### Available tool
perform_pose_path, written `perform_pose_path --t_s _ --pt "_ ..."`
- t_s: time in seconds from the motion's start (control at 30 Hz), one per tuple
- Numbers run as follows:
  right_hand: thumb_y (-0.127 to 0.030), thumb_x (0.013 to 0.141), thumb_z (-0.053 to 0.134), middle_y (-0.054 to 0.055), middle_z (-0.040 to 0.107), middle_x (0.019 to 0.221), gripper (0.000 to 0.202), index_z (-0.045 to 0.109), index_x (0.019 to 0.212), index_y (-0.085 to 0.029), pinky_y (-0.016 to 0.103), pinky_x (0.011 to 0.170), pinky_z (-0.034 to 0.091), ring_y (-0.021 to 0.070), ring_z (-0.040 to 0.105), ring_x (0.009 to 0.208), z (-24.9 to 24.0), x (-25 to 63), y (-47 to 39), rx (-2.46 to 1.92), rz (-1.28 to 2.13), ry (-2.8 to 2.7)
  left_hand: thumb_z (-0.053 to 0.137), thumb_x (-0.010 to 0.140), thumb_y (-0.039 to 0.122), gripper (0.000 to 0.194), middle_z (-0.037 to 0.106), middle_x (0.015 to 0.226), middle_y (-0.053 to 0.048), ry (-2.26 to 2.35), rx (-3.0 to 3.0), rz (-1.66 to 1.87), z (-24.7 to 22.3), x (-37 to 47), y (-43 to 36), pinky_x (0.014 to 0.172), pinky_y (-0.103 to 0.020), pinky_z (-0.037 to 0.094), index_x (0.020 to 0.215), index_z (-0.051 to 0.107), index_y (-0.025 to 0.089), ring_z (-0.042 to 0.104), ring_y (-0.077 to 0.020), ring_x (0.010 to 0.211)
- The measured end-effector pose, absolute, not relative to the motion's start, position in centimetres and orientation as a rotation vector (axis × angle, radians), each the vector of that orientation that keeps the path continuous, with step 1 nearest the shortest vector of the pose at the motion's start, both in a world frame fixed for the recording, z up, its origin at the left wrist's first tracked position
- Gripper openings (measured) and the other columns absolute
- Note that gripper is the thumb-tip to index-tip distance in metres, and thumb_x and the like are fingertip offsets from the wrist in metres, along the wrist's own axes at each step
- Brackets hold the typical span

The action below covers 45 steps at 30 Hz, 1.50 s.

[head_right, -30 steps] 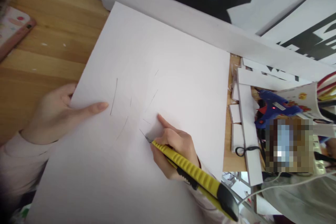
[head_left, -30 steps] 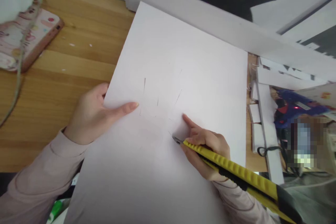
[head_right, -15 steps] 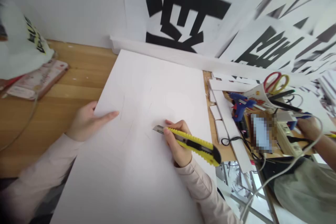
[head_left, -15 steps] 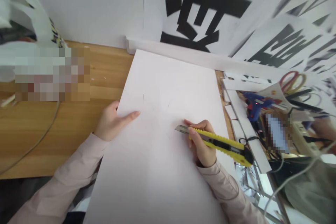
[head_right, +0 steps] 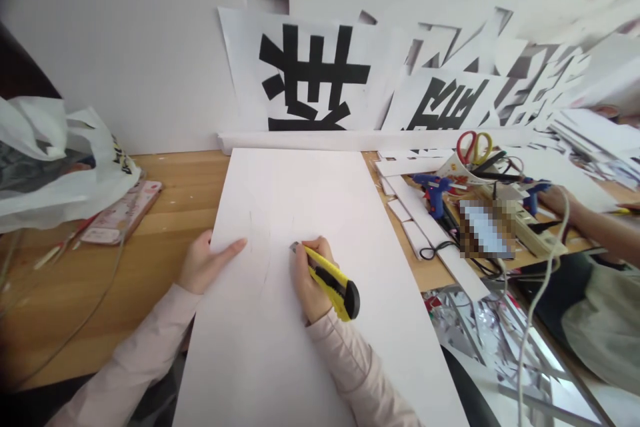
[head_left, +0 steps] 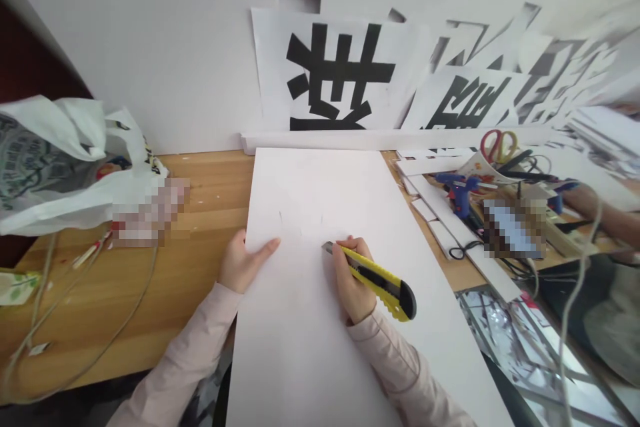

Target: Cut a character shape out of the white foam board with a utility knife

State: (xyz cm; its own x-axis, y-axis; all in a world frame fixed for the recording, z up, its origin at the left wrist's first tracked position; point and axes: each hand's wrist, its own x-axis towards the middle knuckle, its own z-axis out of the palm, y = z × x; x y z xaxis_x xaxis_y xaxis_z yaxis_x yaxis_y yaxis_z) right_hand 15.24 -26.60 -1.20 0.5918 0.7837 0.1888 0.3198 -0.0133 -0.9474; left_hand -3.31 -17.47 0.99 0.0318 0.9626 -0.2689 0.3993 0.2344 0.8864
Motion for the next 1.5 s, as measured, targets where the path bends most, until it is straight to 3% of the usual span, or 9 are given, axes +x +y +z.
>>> perform_pose_path --t_s 0.37,0.47,0.63,0.8,1.13,1.37,1.5 --pt "-0.04 0.09 0.058 -0.002 0.059 0.065 0.019 0.058 0.082 -0.023 0.034 0.076 0.053 0.0176 0.06 0.069 -1.3 15.2 -26.6 -1.657 0.375 -1.055 0.079 0.061 0.057 0.052 0.075 0.099 -0.01 1.552 1.326 0.75 0.6 -3.5 -17.4 0.078 -0.035 0.056 0.092 0.064 0.018 0.071 -0.0269 0.092" --pt "-0.037 0.091 0.059 -0.004 0.058 0.063 0.016 0.058 0.083 -0.023 0.04 0.089 0.053 0.0158 0.057 0.062 -1.0 14.9 -26.7 -1.675 0.33 -1.092 0.079 0.06 0.057 0.052 0.076 0.097 -0.01 1.558 1.327 0.746 0.5 -3.6 -17.4 0.076 -0.035 0.056 0.091 0.064 0.018 0.071 -0.0271 0.091" --pt "-0.028 0.089 0.058 -0.008 0.059 0.066 0.007 0.057 0.084 -0.025 0.049 0.115 0.039 0.0114 0.051 0.053 -0.8 14.3 -26.9 -1.629 0.227 -1.247 0.08 0.06 0.057 0.052 0.075 0.097 -0.011 1.556 1.347 0.749 0.7 -3.7 -17.5 0.077 -0.035 0.057 0.09 0.063 0.017 0.071 -0.0271 0.091" --pt "-0.028 0.089 0.057 -0.008 0.057 0.064 0.006 0.056 0.084 -0.026 0.047 0.111 0.043 0.012 0.049 0.051 -0.6 14.3 -26.9 -1.668 0.27 -1.275 0.08 0.06 0.057 0.052 0.075 0.097 -0.01 1.571 1.356 0.758 0.6 -3.6 -17.5 0.078 -0.036 0.056 0.09 0.064 0.018 0.07 -0.0272 0.091" --pt "-0.026 0.089 0.06 -0.011 0.05 0.056 0.01 0.056 0.08 -0.023 0.052 0.12 0.034 0.008 0.042 0.046 -0.7 14.3 -26.2 -1.624 0.303 -1.216 0.077 0.061 0.064 0.058 0.073 0.099 -0.011 1.582 1.379 0.684 0.0 -3.9 -17.3 0.078 -0.04 0.054 0.092 0.061 0.018 0.069 -0.0292 0.092" --pt "-0.032 0.088 0.064 -0.006 0.058 0.061 0.011 0.06 0.085 -0.022 0.053 0.115 0.042 0.0151 0.066 0.062 -1.3 14.5 -26.5 -1.684 0.305 -1.117 0.075 0.065 0.065 0.056 0.073 0.099 -0.01 1.603 1.399 0.642 -0.2 -3.8 -17.1 0.08 -0.041 0.053 0.093 0.06 0.019 0.068 -0.0295 0.092" --pt "-0.032 0.089 0.063 -0.005 0.062 0.063 0.011 0.062 0.085 -0.022 0.052 0.115 0.044 0.0157 0.068 0.064 -1.6 14.5 -26.5 -1.691 0.255 -1.13 0.075 0.065 0.064 0.054 0.072 0.096 -0.009 1.616 1.404 0.656 -0.1 -3.8 -17.2 0.078 -0.04 0.053 0.09 0.06 0.019 0.068 -0.0289 0.091"
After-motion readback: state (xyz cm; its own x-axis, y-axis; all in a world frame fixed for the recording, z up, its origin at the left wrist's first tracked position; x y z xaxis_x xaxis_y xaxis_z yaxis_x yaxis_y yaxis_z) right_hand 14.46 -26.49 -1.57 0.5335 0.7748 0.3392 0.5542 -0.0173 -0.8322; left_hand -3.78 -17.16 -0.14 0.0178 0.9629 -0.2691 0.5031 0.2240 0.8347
